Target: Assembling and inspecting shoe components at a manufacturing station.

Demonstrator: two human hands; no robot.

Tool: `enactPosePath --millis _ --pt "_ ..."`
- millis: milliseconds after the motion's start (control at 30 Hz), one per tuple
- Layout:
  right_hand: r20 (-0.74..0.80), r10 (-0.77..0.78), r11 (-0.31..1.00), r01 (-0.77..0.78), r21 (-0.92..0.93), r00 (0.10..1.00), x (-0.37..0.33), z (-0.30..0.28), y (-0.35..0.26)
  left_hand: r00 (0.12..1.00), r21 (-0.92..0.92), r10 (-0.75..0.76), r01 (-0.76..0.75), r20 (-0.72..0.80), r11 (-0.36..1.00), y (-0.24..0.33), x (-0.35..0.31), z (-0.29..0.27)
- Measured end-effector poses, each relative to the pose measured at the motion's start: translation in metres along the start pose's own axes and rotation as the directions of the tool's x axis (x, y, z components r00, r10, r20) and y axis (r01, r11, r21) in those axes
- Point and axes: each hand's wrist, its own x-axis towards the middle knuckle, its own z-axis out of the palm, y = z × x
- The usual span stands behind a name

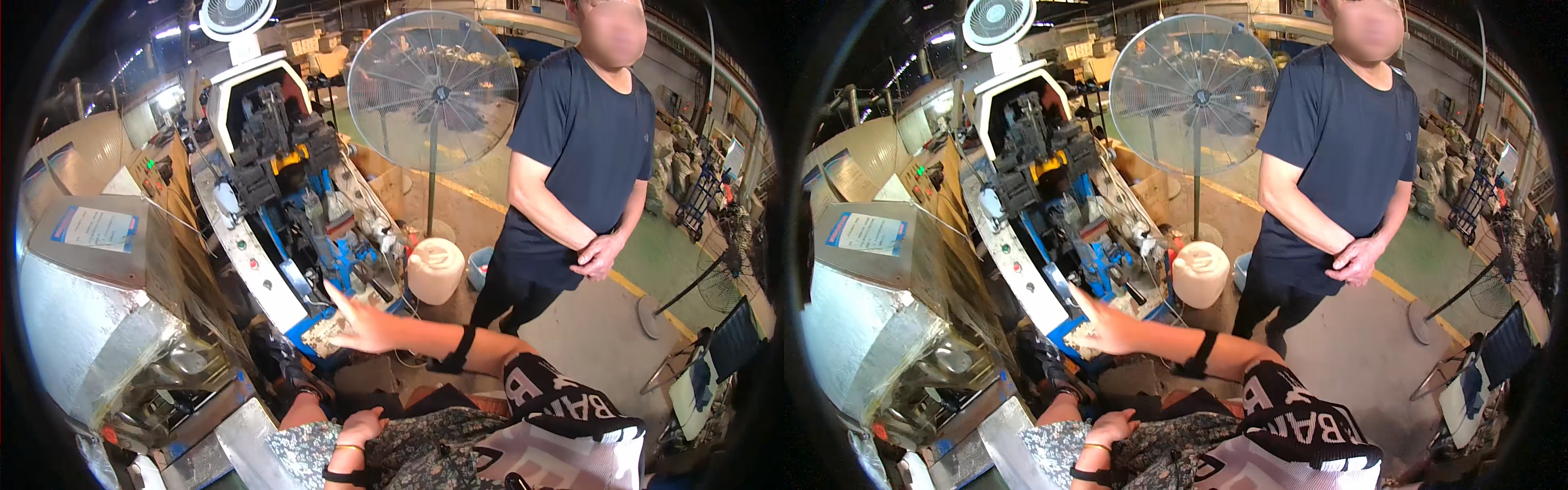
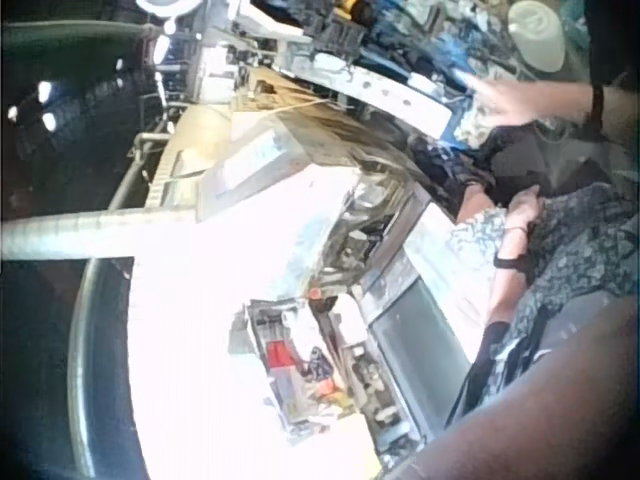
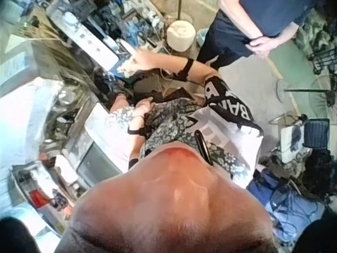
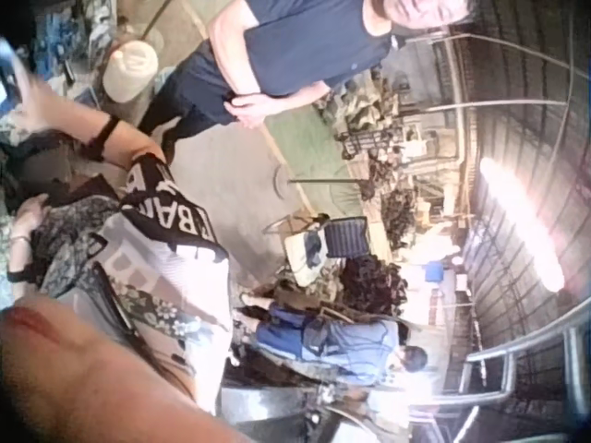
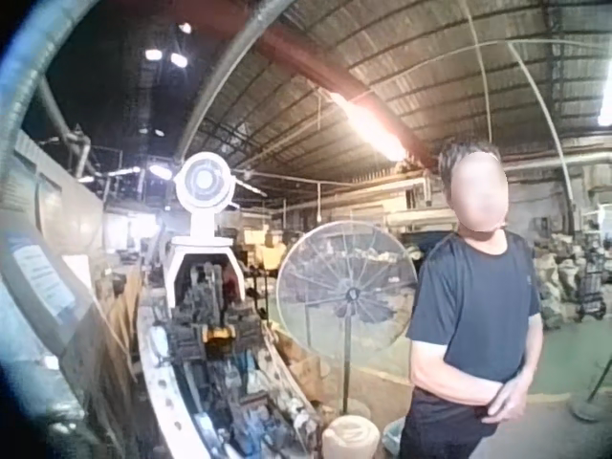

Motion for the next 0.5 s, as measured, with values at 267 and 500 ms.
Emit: enactPosePath --millis 267,500 --pt "-0.572 -0.345 0.904 0.099 -0.416 0.745 0.082 -0.077 -0.037 0.982 -0.031 0.076 -0.083 -0.174 0.996 -0.007 -0.007 -0.012" --pt "0.273 -0.301 0.939 0.333 -0.082 0.914 -0.046 0.116 -0.019 0.744 0.228 0.320 -0.228 -0.587 0.947 -0.025 0.001 0.030"
